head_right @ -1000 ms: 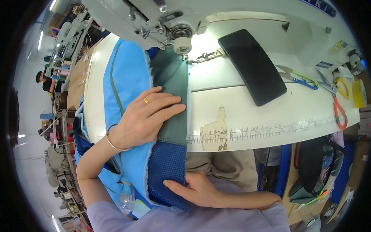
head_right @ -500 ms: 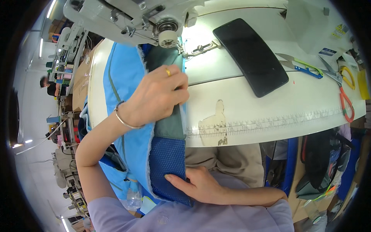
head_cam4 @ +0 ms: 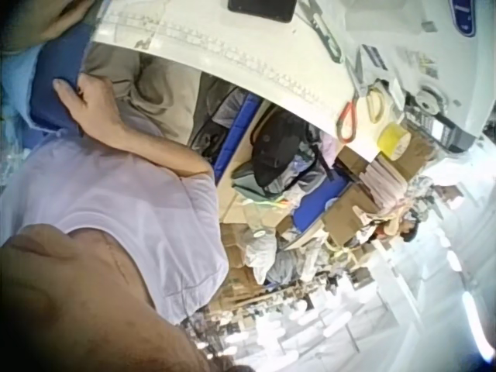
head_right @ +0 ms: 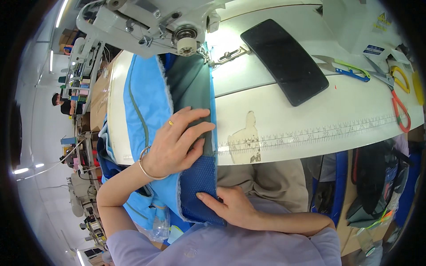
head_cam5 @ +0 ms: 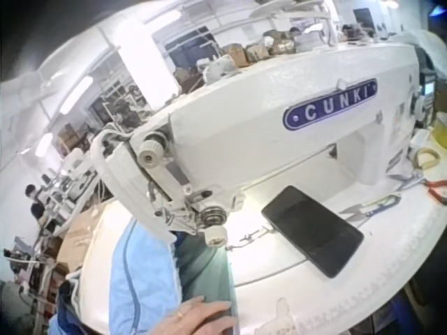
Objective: The person sews a blue and green fabric bag using a sewing machine. They align the edges of the bag, guide it under the needle, and sew along the seams. The person repeatedly adjusts the fabric and checks the stitching throughout the process.
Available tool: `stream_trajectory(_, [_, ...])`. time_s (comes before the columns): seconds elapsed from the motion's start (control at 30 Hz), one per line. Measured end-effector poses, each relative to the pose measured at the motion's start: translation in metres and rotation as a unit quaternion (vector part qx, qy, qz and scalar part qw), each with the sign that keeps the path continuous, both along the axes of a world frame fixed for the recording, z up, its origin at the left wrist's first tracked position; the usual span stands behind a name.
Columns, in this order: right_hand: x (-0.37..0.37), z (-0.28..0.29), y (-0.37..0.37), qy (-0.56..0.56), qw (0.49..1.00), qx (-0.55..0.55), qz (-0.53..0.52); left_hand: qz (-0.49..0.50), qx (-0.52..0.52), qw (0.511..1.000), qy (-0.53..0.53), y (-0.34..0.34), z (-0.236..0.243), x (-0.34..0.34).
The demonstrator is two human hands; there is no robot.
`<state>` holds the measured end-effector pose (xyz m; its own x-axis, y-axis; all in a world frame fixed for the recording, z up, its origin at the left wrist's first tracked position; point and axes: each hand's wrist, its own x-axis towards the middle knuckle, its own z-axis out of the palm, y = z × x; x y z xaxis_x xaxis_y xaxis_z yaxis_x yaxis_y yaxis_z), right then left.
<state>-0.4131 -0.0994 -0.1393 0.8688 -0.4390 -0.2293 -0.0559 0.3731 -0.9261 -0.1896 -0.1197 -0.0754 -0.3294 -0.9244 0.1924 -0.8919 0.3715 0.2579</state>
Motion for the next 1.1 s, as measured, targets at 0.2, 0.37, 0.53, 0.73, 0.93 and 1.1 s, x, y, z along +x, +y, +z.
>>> stream_trajectory(0.2, [-0.008,-0.002,0.006,-0.050,0.990,0.122,0.046,-0.034,0.008,0.999,-0.015,0.006,0.003,0.009])
stream_trajectory(0.37, [-0.017,-0.007,0.004,0.061,0.971,0.190,0.129,-0.038,0.024,0.999,-0.002,0.006,0.004,0.013])
stream_trajectory(0.53, [-0.015,-0.012,0.002,0.015,0.970,0.215,0.113,0.002,0.008,0.995,0.096,0.003,-0.002,0.015])
stream_trajectory(0.73, [-0.013,-0.011,-0.007,0.049,0.965,0.220,0.130,-0.044,0.010,0.999,0.026,0.002,-0.001,0.023])
stream_trajectory(0.93, [-0.005,-0.005,-0.009,0.031,0.946,0.301,0.117,-0.052,0.042,0.997,0.026,-0.007,0.006,0.028])
stream_trajectory(1.1, [0.011,0.005,-0.026,0.018,0.863,0.501,0.065,-0.051,0.046,0.998,0.018,-0.035,0.010,0.038])
